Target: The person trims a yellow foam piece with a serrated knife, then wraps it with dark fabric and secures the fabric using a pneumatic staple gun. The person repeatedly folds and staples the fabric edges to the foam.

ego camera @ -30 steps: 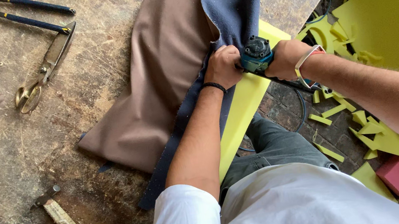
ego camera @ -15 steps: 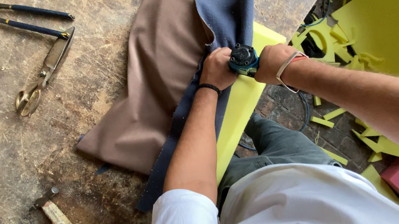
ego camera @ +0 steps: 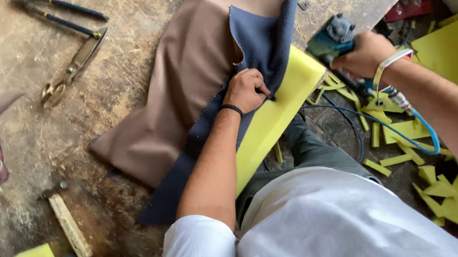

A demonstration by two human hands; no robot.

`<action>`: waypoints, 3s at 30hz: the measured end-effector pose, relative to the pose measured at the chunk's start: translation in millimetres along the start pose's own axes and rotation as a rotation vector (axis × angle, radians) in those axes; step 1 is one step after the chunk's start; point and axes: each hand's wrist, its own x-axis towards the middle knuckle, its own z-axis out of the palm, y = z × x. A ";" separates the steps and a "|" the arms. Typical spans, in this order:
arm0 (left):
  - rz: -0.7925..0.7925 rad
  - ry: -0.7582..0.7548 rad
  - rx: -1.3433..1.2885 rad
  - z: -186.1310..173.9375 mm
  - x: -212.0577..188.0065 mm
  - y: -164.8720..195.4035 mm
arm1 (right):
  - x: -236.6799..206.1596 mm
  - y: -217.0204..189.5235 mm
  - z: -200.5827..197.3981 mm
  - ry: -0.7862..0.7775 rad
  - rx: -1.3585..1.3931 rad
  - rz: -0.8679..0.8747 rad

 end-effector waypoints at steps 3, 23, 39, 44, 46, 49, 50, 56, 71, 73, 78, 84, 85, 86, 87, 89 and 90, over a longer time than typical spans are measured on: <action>-0.072 0.024 0.051 0.5 16.7 4.9 | 67.7 25.2 -41.3 0.141 -0.054 -0.285; -0.934 0.016 0.331 -48.7 -30.9 94.4 | 108.5 -123.4 -58.7 0.196 0.011 -1.509; -0.651 0.279 0.344 46.2 -65.2 146.8 | 107.6 -101.8 -5.5 0.034 -0.601 -1.668; -0.750 0.166 0.227 57.8 -66.2 140.6 | 87.9 -10.5 11.4 -0.047 -0.634 -1.139; -0.815 0.049 0.196 63.5 -66.4 133.9 | 78.3 4.9 17.6 -0.125 -0.684 -0.912; -0.940 -0.247 0.139 68.7 -68.9 130.0 | 70.5 6.1 10.0 -0.026 -0.367 -0.887; -1.000 -0.401 0.118 67.8 -70.8 131.6 | 69.0 2.9 3.8 -0.032 -0.298 -0.861; -1.030 -0.226 -0.163 30.3 -55.2 143.3 | 72.9 -38.8 -33.8 0.039 0.029 -0.809; -0.461 -0.072 0.604 -25.5 73.2 27.5 | 59.6 -61.7 -50.7 0.101 0.189 -0.602; -0.479 -0.057 0.615 -37.6 96.6 10.4 | 69.3 -58.4 -63.0 0.105 0.298 -0.549; -0.706 -0.017 0.687 -60.0 161.7 -12.7 | 160.2 -96.2 -161.3 0.412 0.244 -0.561; -0.987 -0.157 0.587 -74.7 211.9 -26.8 | 311.4 -205.3 -280.1 0.520 -0.126 -0.588; -1.013 -0.178 0.570 -75.9 216.9 -28.2 | 330.9 -217.9 -287.2 0.419 -0.269 -0.572; -1.038 -0.196 0.558 -79.2 221.3 -30.9 | 349.5 -231.5 -291.3 0.324 -0.407 -0.558; -1.060 -0.218 0.548 -82.4 224.1 -32.2 | 363.9 -240.5 -292.0 0.230 -0.543 -0.538; -1.108 -0.240 0.514 -85.4 228.3 -33.1 | 386.8 -246.4 -285.5 0.136 -0.579 -0.486; -1.123 -0.248 0.498 -87.9 231.6 -34.2 | 396.4 -250.3 -284.1 0.097 -0.598 -0.456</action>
